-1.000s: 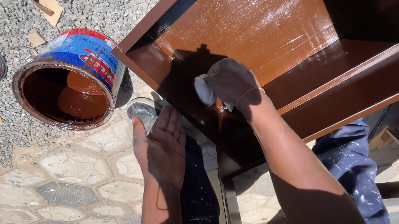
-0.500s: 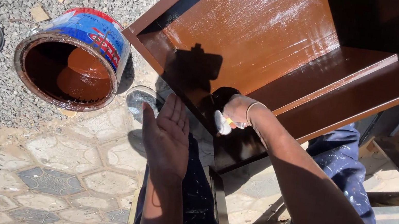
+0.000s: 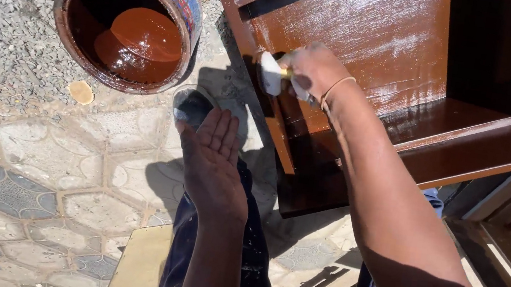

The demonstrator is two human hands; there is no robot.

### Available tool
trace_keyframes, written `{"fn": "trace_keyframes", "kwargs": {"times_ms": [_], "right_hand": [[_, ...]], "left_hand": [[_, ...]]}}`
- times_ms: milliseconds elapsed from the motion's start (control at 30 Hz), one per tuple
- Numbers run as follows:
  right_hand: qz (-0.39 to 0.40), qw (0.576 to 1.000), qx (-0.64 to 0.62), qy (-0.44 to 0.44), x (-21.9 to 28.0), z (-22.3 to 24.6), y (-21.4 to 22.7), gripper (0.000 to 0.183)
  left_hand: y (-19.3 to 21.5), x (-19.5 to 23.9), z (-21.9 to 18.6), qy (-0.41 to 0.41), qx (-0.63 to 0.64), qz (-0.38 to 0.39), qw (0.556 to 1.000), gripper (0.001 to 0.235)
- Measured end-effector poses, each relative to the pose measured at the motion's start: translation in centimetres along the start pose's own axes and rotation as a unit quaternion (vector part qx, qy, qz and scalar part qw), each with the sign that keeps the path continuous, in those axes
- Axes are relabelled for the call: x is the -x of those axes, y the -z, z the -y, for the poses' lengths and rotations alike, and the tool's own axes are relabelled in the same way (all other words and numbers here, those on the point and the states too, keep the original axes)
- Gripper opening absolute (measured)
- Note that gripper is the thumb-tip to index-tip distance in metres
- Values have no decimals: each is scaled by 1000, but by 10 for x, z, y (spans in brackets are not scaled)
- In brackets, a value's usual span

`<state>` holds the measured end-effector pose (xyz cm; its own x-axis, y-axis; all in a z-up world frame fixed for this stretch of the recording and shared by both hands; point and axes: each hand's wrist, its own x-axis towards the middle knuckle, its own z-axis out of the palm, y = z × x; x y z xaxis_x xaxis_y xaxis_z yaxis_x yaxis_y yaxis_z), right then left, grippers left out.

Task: Applying brown paint or stain to the interior surfaces of a wooden drawer using a sponge.

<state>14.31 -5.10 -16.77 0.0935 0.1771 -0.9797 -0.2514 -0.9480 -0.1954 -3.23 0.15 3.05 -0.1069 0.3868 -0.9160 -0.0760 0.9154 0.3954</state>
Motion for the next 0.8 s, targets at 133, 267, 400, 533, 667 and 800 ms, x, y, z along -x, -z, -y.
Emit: {"fn": "trace_keyframes", "kwargs": {"times_ms": [133,267,400,533,667,800], "right_hand": [[-18,981,85,175,59,127,-9,38],[-85,826,383,404,64,120,-17,16],[16,670,568,477,111,20,-25,13],[64,484,652,581,135,-124,-18,18],[9,446,642,623,140,-69,-20,13],[-139,393,676,608,82,51,-22,10]], "left_hand": [[-2,8,-17,19,62,-87,994,86],[7,14,-23,24,106,-134,985,76],[15,16,-25,32,125,-123,984,80],[23,17,-29,21,160,-107,981,78],[26,18,-31,21,177,-103,979,74],[30,17,-36,37,184,-101,977,76]]}}
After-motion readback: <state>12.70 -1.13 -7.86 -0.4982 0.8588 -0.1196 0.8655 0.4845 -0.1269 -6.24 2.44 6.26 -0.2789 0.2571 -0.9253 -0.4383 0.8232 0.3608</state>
